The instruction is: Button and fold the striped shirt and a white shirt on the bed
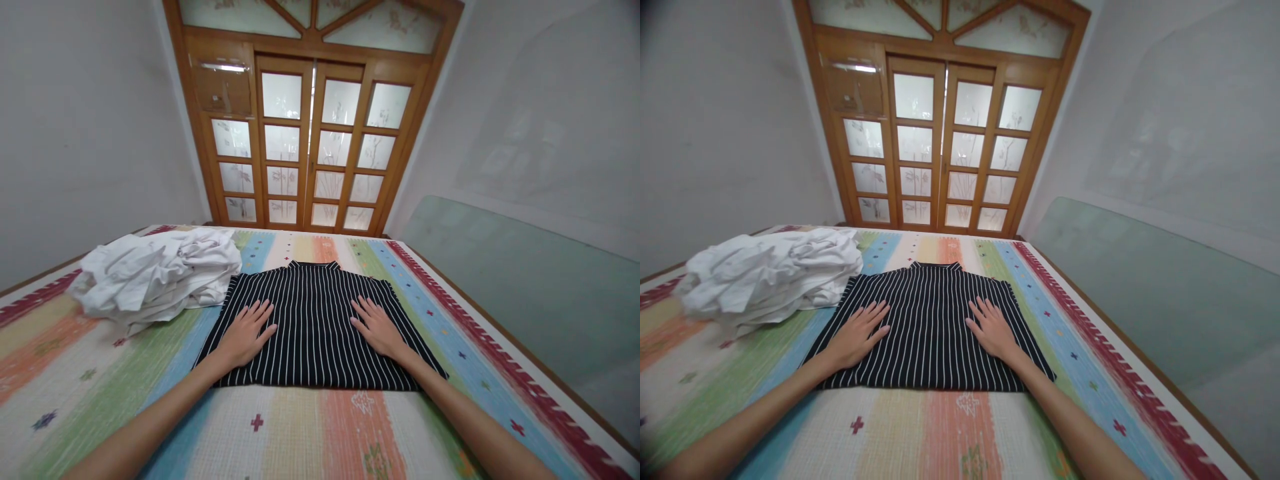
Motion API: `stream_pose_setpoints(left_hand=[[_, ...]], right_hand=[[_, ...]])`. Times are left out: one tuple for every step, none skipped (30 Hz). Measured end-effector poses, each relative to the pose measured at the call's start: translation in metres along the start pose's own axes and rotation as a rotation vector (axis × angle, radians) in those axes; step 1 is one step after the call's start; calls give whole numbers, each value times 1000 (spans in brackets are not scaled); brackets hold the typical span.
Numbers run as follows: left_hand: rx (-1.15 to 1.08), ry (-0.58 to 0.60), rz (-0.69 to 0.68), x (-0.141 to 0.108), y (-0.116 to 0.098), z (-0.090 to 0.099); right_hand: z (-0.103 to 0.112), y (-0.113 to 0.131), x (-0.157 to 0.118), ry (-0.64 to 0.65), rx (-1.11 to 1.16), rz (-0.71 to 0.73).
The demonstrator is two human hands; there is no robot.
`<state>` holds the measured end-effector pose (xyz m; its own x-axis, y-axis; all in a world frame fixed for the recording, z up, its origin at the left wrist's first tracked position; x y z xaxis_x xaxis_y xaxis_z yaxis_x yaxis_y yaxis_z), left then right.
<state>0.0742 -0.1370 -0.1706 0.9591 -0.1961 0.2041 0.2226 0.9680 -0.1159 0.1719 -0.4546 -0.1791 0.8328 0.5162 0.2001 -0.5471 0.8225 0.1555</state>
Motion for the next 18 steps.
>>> stream_pose_setpoints(left_hand=[[0, 4, -14, -5, 5, 1], [0, 9, -30, -10, 9, 3], [0, 15, -45, -14, 13, 4], [0, 18, -56, -18, 16, 6], [2, 19, -61, -22, 19, 8], [4, 13, -60, -26, 21, 10], [6, 1, -55, -31, 22, 13], [6, -15, -48, -35, 22, 17], [4, -30, -40, -41, 20, 20], [-1, -39, -34, -47, 17, 23], [-10, -41, -32, -53, 12, 25], [-21, -34, -37, -59, 7, 27], [-32, -21, -52, -64, 0, 29], [-42, -2, -78, -69, -6, 29], [-48, 17, -109, -73, -12, 30], [-51, 37, -140, -76, -16, 30], [-50, 58, -168, -78, -19, 29], [-46, 76, -186, -79, -19, 29]], right_hand=[[1, -10, -3, -3, -8, -9], [1, -19, -6, -5, -16, -18], [2, -27, -9, -10, -23, -27], [3, -34, -11, -17, -30, -36], [5, -38, -13, -31, -36, -41], [8, -41, -15, -51, -41, -43], [11, -41, -18, -75, -44, -39], [13, -38, -20, -98, -45, -32], [16, -33, -23, -115, -43, -24], [17, -26, -27, -126, -34, -21], [18, -17, -32, -126, -18, -18], [18, -6, -37, -114, 4, -7], [17, 7, -42, -92, 31, 15], [16, 22, -47, -59, 57, 61], [14, 37, -53, -18, 75, 126], [13, 51, -58, 26, 83, 190], [12, 62, -62, 64, 84, 243], [12, 68, -65, 96, 78, 280]])
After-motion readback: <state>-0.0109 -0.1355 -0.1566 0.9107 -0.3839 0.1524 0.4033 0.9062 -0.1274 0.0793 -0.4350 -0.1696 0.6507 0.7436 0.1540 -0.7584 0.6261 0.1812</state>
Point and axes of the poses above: each hand's wrist, its own x-axis towards the middle knuckle, its own z-axis out of the back of the hand, y = z × x, the point moved 7 cm from there along x, towards the middle knuckle, and after that the axes turned 1 degree about y, right-handed, at the moved point
